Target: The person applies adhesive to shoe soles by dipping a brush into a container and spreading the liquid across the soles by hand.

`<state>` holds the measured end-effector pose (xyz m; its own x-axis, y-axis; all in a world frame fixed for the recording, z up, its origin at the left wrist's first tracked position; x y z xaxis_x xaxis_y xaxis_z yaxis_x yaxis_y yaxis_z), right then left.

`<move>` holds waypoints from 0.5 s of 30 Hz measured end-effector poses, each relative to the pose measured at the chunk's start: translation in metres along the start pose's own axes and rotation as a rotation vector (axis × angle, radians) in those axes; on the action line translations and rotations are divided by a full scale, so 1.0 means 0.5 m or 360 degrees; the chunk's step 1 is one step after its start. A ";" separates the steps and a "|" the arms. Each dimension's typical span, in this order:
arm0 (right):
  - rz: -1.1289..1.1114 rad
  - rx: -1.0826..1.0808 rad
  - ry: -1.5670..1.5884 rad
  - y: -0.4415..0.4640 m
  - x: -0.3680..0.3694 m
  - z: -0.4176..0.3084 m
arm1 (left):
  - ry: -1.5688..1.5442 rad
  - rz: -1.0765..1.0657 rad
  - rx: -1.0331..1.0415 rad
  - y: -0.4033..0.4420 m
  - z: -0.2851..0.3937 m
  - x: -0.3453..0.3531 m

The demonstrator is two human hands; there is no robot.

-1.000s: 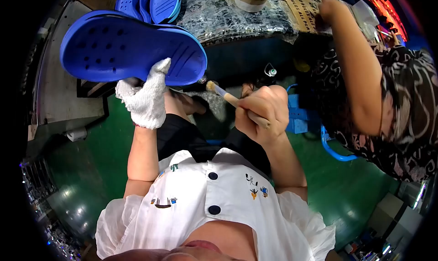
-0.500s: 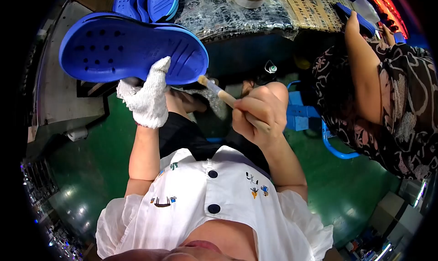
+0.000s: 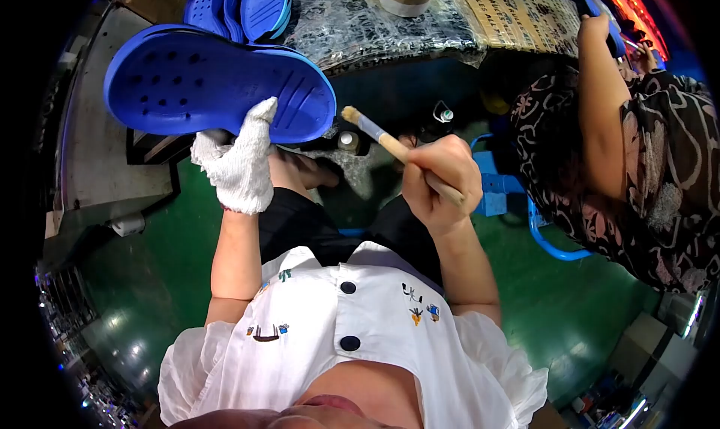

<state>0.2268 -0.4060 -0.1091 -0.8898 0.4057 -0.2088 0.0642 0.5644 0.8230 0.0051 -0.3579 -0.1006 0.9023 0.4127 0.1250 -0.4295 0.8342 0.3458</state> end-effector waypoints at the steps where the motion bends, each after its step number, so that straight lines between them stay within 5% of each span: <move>1: 0.0122 0.0053 0.0169 -0.003 -0.005 0.003 | 0.0078 -0.0035 0.0068 0.001 -0.009 -0.002; 5: -0.0170 -0.0146 -0.0144 -0.005 0.015 0.003 | 0.0207 -0.0138 0.0001 -0.002 -0.008 0.010; 7: 0.0039 -0.0051 -0.0116 -0.020 -0.006 0.035 | 0.0097 -0.0121 -0.0078 0.002 -0.009 0.022; 9: 0.0434 0.0287 -0.0217 -0.068 -0.024 0.092 | -0.0013 -0.0112 -0.0144 0.005 -0.007 0.034; 11: 0.0555 0.1043 -0.0016 -0.132 -0.026 0.157 | 0.0086 -0.0463 -0.0431 0.007 -0.013 0.072; 12: 0.0566 0.1209 0.0013 -0.191 -0.022 0.200 | 0.0143 -0.0671 -0.0591 0.006 -0.016 0.094; 13: 0.0576 0.1370 0.0047 -0.234 -0.022 0.231 | -0.0059 -0.0703 -0.0386 -0.006 -0.029 0.136; 15: 0.0380 0.1660 0.0069 -0.255 -0.008 0.219 | -0.0244 -0.0977 -0.0725 -0.033 -0.028 0.210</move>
<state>0.2716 -0.4009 -0.2710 -0.8172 0.5726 -0.0663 0.5749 0.8179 -0.0222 0.1063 -0.3233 -0.1063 0.9645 -0.1990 0.1735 0.2050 0.9786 -0.0172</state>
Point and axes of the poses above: each hand's wrist, its own y-axis towards the middle knuckle, its own x-axis out of the palm, z = x × y, the point moved 4 cm from there along y, towards the middle knuckle, and after that the axes turned 6 degrees about x, right-handed, at the moved point
